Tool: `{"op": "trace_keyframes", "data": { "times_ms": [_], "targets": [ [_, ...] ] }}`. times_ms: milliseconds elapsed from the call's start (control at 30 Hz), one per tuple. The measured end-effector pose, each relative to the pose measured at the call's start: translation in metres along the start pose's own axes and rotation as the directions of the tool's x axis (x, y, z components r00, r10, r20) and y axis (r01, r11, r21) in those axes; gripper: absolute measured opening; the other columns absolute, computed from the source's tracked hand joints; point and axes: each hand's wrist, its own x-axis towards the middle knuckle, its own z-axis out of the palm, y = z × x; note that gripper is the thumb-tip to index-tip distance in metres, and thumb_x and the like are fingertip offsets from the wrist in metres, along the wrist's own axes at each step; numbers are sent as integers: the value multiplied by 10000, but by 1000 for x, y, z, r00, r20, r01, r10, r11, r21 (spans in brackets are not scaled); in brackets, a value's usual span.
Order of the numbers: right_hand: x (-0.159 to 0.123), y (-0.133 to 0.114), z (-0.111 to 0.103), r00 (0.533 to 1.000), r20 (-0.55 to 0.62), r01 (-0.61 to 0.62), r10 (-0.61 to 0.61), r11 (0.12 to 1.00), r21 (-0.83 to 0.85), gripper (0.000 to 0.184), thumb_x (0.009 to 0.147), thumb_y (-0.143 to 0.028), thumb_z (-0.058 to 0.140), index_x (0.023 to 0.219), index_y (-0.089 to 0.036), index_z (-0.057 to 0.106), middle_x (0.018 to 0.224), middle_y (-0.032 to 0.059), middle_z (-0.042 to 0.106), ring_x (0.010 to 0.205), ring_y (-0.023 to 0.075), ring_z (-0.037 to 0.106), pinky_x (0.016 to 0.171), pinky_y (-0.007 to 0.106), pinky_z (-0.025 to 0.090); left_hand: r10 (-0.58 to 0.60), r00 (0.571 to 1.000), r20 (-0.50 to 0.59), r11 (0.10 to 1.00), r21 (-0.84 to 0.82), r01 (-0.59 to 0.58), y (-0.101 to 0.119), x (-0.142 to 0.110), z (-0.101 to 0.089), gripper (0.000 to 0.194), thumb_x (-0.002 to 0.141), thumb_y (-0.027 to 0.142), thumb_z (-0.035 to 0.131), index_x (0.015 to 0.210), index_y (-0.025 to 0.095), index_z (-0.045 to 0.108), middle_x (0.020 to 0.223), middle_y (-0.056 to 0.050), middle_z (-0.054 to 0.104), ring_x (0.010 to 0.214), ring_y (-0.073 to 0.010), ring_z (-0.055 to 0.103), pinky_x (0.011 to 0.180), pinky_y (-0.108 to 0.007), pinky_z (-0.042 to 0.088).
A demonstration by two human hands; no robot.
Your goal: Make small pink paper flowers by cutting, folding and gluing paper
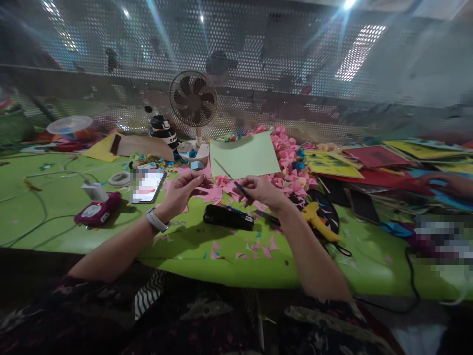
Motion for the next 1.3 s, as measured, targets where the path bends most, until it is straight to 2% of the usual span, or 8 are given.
{"op": "trace_keyframes", "data": {
  "times_ms": [167,500,900,1133,1300],
  "targets": [
    [-9,-13,29,988,155,29,-22,999,-43,498,654,-565,816,862,-171,591,789,13,626,655,113,597,584,253,524,11,1000,-26,999,-47,-12,2,-1,1,386,710,487,801,870,163,665,862,-36,743,789,-164,718,725,-285,585],
    [-9,-10,38,978,209,29,-22,999,-32,387,739,-479,767,893,-188,562,802,8,613,684,131,571,600,279,486,-16,1000,-4,999,-51,16,-7,1,0,374,735,486,787,879,160,674,859,-44,742,766,-148,713,693,-268,580],
    [-11,-14,47,989,129,79,-68,993,-85,416,733,-525,746,872,-182,553,785,2,558,684,129,495,594,269,377,-29,999,-30,994,-104,26,-6,0,4,411,682,490,826,834,153,646,821,-25,727,761,-146,712,720,-281,585],
    [-5,-5,46,988,117,112,-98,987,-118,475,709,-603,742,829,-198,525,718,-23,504,639,131,469,571,268,349,-51,997,-54,994,-104,46,-7,1,4,426,668,498,831,825,150,642,819,-26,729,768,-150,714,726,-284,589],
    [-5,-7,46,991,97,108,-95,984,-139,495,706,-632,728,825,-196,526,709,-19,517,634,133,482,564,264,345,-49,998,-46,994,-103,44,-5,1,4,419,672,500,827,822,158,638,826,-32,739,776,-159,718,725,-292,591]
  ]
}}
